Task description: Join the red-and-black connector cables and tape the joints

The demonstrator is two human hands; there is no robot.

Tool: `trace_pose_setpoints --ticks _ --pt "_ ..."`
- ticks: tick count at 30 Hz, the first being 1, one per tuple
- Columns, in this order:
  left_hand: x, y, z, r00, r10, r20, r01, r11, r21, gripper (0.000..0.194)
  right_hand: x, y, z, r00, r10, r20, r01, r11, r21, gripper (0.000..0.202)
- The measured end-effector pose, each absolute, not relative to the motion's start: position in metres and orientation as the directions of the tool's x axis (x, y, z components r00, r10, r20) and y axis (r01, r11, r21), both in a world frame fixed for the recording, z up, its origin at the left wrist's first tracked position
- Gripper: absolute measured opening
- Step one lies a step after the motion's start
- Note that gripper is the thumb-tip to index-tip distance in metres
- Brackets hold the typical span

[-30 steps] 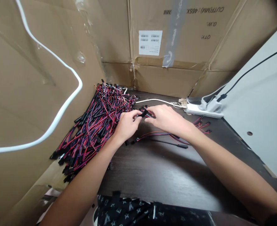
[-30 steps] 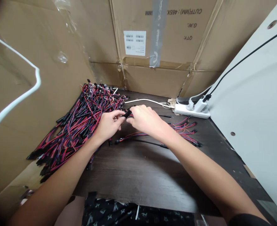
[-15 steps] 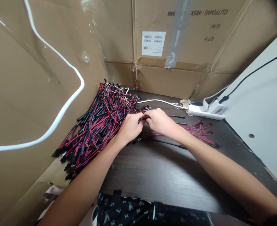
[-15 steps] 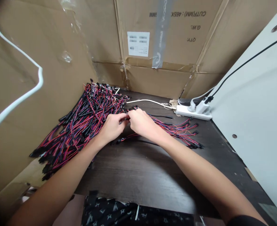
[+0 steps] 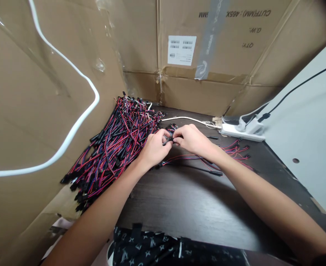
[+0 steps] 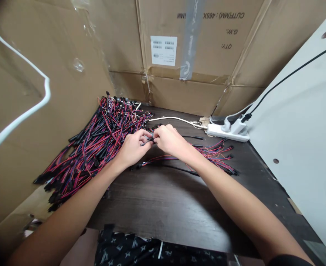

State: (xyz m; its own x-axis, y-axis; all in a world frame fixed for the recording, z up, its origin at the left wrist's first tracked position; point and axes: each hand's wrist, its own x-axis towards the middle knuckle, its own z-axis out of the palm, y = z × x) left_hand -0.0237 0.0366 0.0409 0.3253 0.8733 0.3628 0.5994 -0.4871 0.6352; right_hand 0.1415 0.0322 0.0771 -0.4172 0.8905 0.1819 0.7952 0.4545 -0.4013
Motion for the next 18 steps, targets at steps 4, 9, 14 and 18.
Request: trace_pose_setpoints --ticks 4,9,14,18 --pt "-0.0233 0.0355 0.0426 0.276 0.891 0.36 0.644 -0.45 0.619 0.015 0.1415 0.0338 0.075 -0.448 0.87 0.208 0.766 0.493 -0.413 0.02" --pt "-0.0239 0.0338 0.0457 0.365 0.866 0.341 0.657 -0.499 0.564 0.023 0.1408 0.0361 0.0729 -0.448 0.869 0.21 0.765 0.495 -0.413 0.019" --pt "-0.0251 0.035 0.045 0.362 0.865 0.346 0.655 -0.501 0.566 0.035 0.1394 0.0366 0.0725 -0.479 0.86 0.177 0.742 0.504 -0.442 0.017" --pt "-0.0257 0.0363 0.0439 0.348 0.867 0.358 0.662 -0.497 0.561 0.034 0.1396 0.0362 0.0739 -0.482 0.859 0.171 0.736 0.503 -0.454 0.017"
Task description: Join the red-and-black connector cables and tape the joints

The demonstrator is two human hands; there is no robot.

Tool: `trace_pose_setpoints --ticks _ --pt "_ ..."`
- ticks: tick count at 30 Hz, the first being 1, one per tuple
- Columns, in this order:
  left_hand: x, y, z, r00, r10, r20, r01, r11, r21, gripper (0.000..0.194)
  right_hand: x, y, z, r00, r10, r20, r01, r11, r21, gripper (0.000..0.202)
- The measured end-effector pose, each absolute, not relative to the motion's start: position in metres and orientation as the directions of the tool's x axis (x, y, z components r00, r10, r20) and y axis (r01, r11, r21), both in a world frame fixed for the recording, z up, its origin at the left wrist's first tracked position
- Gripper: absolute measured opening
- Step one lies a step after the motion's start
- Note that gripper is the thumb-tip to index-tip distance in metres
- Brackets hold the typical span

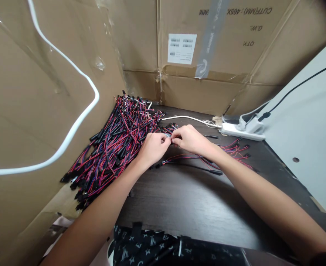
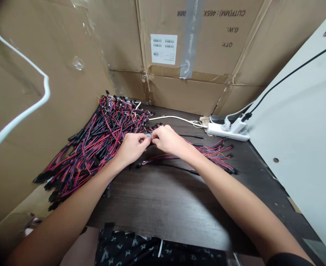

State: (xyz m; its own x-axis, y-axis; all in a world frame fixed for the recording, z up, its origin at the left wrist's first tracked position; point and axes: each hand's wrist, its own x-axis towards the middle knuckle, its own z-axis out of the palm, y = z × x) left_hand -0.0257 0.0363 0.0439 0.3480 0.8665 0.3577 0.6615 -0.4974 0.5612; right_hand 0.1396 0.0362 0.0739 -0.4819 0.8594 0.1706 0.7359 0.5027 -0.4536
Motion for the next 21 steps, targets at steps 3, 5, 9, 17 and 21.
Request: trace_pose_setpoints --ticks 3,5,9,17,21 --pt "-0.025 0.036 0.044 0.342 0.871 0.354 0.669 -0.49 0.558 0.032 0.14 0.036 0.074 -0.484 0.863 0.143 0.741 0.491 -0.458 0.02" --pt "-0.024 0.035 0.044 0.343 0.875 0.343 0.695 -0.482 0.533 0.03 0.139 0.035 0.073 -0.465 0.88 0.095 0.776 0.457 -0.436 0.02" --pt "-0.022 0.031 0.044 0.337 0.879 0.337 0.766 -0.464 0.444 0.03 0.134 0.029 0.075 -0.43 0.902 0.035 0.869 0.424 -0.255 0.02" --pt "-0.022 0.026 0.047 0.379 0.874 0.303 0.802 -0.474 0.365 0.029 0.132 0.025 0.071 -0.471 0.882 0.026 0.862 0.466 -0.196 0.023" --pt "-0.023 0.027 0.049 0.399 0.873 0.282 0.798 -0.482 0.362 0.029 0.135 0.031 0.069 -0.497 0.866 0.051 0.826 0.491 -0.277 0.024"
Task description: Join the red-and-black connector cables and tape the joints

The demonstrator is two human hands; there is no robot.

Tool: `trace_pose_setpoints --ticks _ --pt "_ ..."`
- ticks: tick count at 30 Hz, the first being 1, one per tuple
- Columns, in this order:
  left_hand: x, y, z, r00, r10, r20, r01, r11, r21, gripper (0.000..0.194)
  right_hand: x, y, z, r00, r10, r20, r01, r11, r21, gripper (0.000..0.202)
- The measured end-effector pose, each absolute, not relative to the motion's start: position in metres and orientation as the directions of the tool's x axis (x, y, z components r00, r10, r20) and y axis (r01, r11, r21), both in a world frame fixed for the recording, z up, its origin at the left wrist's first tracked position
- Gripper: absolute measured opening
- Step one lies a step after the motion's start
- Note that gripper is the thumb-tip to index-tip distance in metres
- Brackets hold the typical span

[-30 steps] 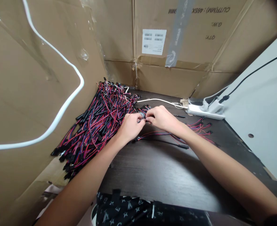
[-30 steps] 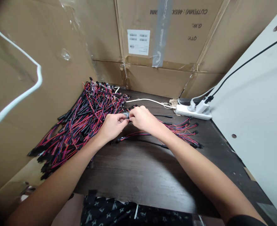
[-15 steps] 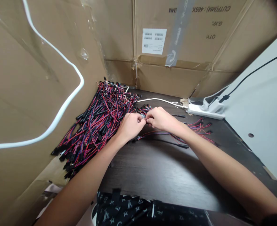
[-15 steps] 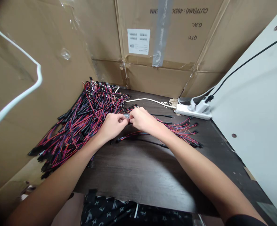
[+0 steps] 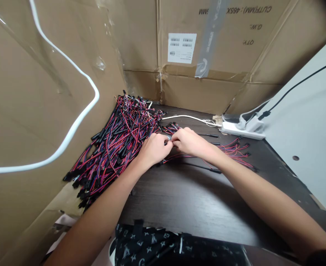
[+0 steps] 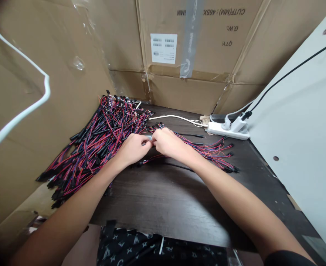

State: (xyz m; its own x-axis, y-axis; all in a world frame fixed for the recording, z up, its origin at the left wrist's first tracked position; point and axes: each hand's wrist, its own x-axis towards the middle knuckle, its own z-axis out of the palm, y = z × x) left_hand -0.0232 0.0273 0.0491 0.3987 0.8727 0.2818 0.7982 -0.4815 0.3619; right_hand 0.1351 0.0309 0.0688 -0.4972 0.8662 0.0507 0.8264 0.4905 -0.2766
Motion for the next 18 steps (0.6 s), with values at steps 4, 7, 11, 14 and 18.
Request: trace_pose_setpoints --ticks 4,7,11,14,18 --pt "-0.025 0.03 0.05 0.386 0.872 0.302 0.78 -0.483 0.398 0.03 0.136 0.034 0.071 -0.526 0.845 0.094 0.785 0.526 -0.327 0.022" --pt "-0.028 0.033 0.05 0.36 0.87 0.338 0.749 -0.485 0.451 0.032 0.134 0.033 0.072 -0.545 0.824 0.156 0.765 0.565 -0.309 0.024" --pt "-0.03 0.037 0.052 0.308 0.876 0.371 0.684 -0.475 0.554 0.036 0.129 0.028 0.072 -0.522 0.827 0.211 0.815 0.556 -0.163 0.027" --pt "-0.03 0.039 0.055 0.283 0.893 0.35 0.647 -0.448 0.618 0.035 0.124 0.02 0.074 -0.552 0.809 0.203 0.826 0.564 -0.002 0.027" --pt "-0.031 0.041 0.059 0.278 0.9 0.336 0.604 -0.436 0.667 0.036 0.118 0.006 0.08 -0.581 0.79 0.196 0.814 0.569 0.122 0.027"
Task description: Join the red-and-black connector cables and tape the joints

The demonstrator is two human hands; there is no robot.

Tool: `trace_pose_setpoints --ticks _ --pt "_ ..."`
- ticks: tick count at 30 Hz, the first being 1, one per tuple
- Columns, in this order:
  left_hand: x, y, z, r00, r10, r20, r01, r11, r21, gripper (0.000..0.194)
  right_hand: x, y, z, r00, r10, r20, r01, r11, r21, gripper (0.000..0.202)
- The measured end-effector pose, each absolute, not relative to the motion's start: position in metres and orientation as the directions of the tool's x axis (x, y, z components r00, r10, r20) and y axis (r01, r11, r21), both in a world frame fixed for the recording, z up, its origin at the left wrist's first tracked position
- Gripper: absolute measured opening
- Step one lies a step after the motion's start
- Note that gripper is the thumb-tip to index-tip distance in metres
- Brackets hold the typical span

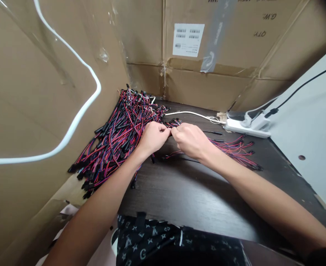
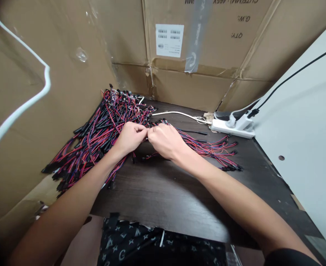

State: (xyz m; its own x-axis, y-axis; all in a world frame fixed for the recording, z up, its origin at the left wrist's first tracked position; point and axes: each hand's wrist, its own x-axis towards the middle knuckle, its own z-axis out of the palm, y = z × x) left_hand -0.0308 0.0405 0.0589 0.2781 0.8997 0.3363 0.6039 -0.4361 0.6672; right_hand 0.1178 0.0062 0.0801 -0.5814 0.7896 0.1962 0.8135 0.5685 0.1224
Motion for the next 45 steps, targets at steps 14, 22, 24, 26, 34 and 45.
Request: trace_pose_setpoints --ticks 14,22,24,26,34,45 --pt "-0.043 0.047 0.062 0.382 0.908 0.175 0.514 -0.366 0.776 0.029 0.106 -0.025 0.093 -0.795 0.524 0.304 0.401 0.831 -0.384 0.038" --pt "-0.049 0.03 0.087 0.457 0.884 0.095 0.228 -0.22 0.949 0.008 0.085 -0.044 0.075 -0.916 0.382 0.126 0.242 0.773 -0.587 0.051" --pt "-0.049 0.031 0.088 0.438 0.895 0.087 0.236 -0.207 0.949 0.006 0.082 -0.048 0.071 -0.918 0.389 0.072 0.271 0.75 -0.604 0.052" --pt "-0.05 0.032 0.088 0.405 0.909 0.096 0.228 -0.202 0.952 0.007 0.079 -0.049 0.067 -0.922 0.381 0.069 0.276 0.771 -0.574 0.04" --pt "-0.058 0.037 0.088 0.293 0.938 0.186 0.037 -0.205 0.978 0.011 0.063 -0.051 0.061 -0.962 0.208 0.178 0.06 0.794 -0.604 0.017" --pt "-0.065 0.041 0.09 0.293 0.951 0.099 -0.043 -0.09 0.995 0.013 0.024 -0.055 0.047 -0.989 0.098 0.111 -0.001 0.747 -0.664 0.022"
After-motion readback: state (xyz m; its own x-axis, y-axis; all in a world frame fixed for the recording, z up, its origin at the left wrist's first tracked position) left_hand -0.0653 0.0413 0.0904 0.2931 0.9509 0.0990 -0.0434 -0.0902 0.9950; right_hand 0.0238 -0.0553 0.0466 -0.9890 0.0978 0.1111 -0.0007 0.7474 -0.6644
